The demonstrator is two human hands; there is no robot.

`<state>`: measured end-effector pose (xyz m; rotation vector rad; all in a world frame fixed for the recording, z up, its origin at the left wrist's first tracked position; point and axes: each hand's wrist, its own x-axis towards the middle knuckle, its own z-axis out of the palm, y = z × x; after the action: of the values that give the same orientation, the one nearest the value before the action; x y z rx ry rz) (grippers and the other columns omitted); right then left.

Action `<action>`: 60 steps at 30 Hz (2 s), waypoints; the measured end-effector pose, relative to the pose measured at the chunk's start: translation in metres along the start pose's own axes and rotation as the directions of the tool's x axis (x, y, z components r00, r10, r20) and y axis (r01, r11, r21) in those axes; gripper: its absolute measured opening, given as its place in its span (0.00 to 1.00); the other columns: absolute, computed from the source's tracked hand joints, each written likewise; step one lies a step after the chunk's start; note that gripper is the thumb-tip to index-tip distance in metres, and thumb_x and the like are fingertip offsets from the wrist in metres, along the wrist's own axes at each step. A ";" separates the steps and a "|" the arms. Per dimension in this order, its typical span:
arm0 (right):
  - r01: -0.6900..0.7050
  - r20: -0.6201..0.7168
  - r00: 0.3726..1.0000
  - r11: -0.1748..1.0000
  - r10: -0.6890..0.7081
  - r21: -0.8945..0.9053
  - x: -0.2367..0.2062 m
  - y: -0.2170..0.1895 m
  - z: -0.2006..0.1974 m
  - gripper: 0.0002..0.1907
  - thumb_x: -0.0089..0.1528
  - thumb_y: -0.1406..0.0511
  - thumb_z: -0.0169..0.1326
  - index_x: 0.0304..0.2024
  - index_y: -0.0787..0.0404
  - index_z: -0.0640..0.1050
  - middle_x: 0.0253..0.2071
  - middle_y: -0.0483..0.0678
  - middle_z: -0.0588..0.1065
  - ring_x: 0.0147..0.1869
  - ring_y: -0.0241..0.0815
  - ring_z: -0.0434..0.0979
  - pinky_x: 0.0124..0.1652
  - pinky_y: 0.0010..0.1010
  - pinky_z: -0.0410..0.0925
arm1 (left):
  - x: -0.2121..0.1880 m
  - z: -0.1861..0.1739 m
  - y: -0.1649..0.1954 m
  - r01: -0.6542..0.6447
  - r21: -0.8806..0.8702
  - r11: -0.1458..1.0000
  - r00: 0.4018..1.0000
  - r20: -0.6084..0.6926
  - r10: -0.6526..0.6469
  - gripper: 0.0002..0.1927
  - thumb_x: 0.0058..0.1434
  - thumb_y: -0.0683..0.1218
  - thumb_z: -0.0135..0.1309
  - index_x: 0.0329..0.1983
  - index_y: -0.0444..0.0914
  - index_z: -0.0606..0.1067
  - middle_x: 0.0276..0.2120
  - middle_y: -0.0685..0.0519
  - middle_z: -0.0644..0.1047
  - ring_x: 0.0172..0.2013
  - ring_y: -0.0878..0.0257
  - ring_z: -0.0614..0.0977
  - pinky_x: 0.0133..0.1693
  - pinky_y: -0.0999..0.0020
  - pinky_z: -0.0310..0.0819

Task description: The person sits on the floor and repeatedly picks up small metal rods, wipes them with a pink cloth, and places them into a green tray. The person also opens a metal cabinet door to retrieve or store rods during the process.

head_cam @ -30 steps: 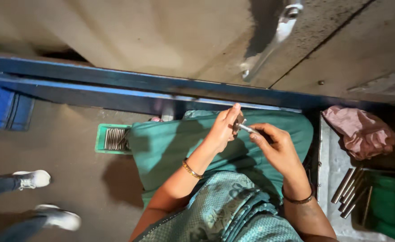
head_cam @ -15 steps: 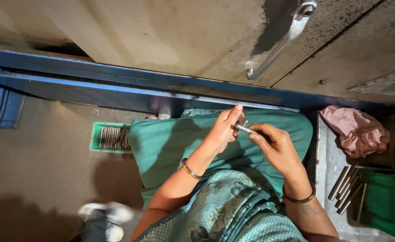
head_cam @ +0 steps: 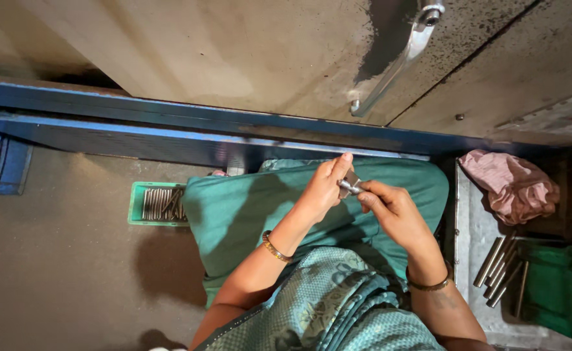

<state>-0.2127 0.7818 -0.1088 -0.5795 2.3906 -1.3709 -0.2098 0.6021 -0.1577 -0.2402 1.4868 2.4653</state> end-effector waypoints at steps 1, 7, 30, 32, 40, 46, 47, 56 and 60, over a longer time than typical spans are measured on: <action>-0.015 0.002 1.000 1.000 0.015 -0.013 0.000 0.000 0.000 0.08 0.67 0.66 0.52 0.41 0.65 0.80 0.24 0.43 0.74 0.28 0.34 0.69 0.30 0.28 0.64 | 0.003 -0.002 -0.003 -0.008 -0.013 1.000 1.000 0.000 0.008 0.26 0.73 0.63 0.41 0.26 0.43 0.68 0.16 0.62 0.62 0.15 0.74 0.58 0.16 0.74 0.45; -0.052 0.067 0.997 0.887 0.024 0.458 -0.017 -0.017 -0.016 0.11 0.66 0.69 0.53 0.46 0.68 0.82 0.29 0.47 0.76 0.31 0.34 0.71 0.30 0.26 0.63 | 0.028 -0.015 -0.012 -0.010 -0.002 1.000 0.989 -0.149 0.010 0.26 0.72 0.63 0.41 0.26 0.42 0.71 0.16 0.62 0.64 0.14 0.73 0.61 0.17 0.73 0.48; 0.192 -0.254 0.943 0.975 -0.216 -0.116 -0.010 -0.048 0.000 0.18 0.57 0.75 0.63 0.50 0.64 0.82 0.35 0.46 0.76 0.33 0.33 0.72 0.32 0.23 0.65 | 0.009 0.001 0.002 0.058 -0.165 0.985 0.997 -0.044 -0.066 0.25 0.72 0.63 0.41 0.26 0.42 0.67 0.15 0.61 0.60 0.12 0.73 0.55 0.14 0.75 0.43; 0.166 -0.249 0.949 0.978 -0.194 -0.127 -0.009 -0.043 0.000 0.16 0.57 0.75 0.64 0.49 0.65 0.82 0.34 0.46 0.77 0.31 0.33 0.71 0.31 0.23 0.64 | 0.007 0.003 0.003 0.045 -0.148 0.988 0.998 -0.033 -0.051 0.25 0.73 0.63 0.41 0.26 0.42 0.67 0.15 0.61 0.61 0.13 0.74 0.55 0.15 0.75 0.43; 0.169 -0.237 0.960 0.984 -0.151 0.057 -0.002 -0.009 0.003 0.13 0.60 0.74 0.61 0.48 0.66 0.81 0.39 0.48 0.82 0.41 0.32 0.82 0.39 0.22 0.72 | 0.008 0.006 0.005 0.020 -0.129 0.991 1.000 -0.014 -0.022 0.25 0.74 0.62 0.41 0.27 0.41 0.68 0.15 0.61 0.60 0.13 0.74 0.55 0.15 0.75 0.42; 0.095 -0.228 0.971 0.992 -0.073 0.086 -0.009 0.010 -0.007 0.13 0.60 0.72 0.61 0.48 0.67 0.81 0.38 0.48 0.82 0.40 0.33 0.78 0.39 0.25 0.71 | 0.019 0.010 -0.008 0.063 -0.030 0.998 0.998 -0.029 -0.064 0.27 0.74 0.63 0.39 0.28 0.40 0.70 0.15 0.61 0.62 0.13 0.74 0.57 0.15 0.75 0.44; 0.052 -0.147 0.989 0.965 -0.014 0.258 -0.013 0.013 -0.017 0.13 0.60 0.72 0.62 0.48 0.68 0.82 0.37 0.49 0.82 0.39 0.34 0.78 0.39 0.26 0.71 | 0.024 0.013 -0.012 -0.018 0.056 0.998 0.998 -0.058 0.022 0.26 0.74 0.62 0.40 0.29 0.39 0.71 0.18 0.60 0.67 0.15 0.73 0.62 0.17 0.75 0.51; 0.020 -0.113 0.993 0.888 0.035 0.459 -0.084 0.051 -0.119 0.14 0.65 0.70 0.56 0.53 0.67 0.79 0.41 0.47 0.81 0.44 0.33 0.79 0.44 0.25 0.72 | 0.078 0.083 -0.078 -0.070 0.559 0.826 0.985 0.171 -0.032 0.20 0.72 0.56 0.42 0.38 0.35 0.72 0.27 0.54 0.80 0.26 0.62 0.82 0.28 0.66 0.73; -0.058 -0.325 0.924 0.914 0.202 0.401 -0.105 0.081 -0.146 0.15 0.66 0.71 0.56 0.55 0.66 0.79 0.39 0.45 0.78 0.40 0.32 0.74 0.40 0.24 0.68 | 0.101 0.152 -0.135 -0.057 0.417 0.907 0.899 0.417 -0.135 0.12 0.70 0.48 0.46 0.45 0.34 0.73 0.36 0.51 0.79 0.35 0.62 0.83 0.34 0.62 0.80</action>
<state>-0.2055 0.9787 -0.1004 -0.0566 2.2634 -1.9559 -0.2679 0.8101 -0.2280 0.3440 1.7169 1.9172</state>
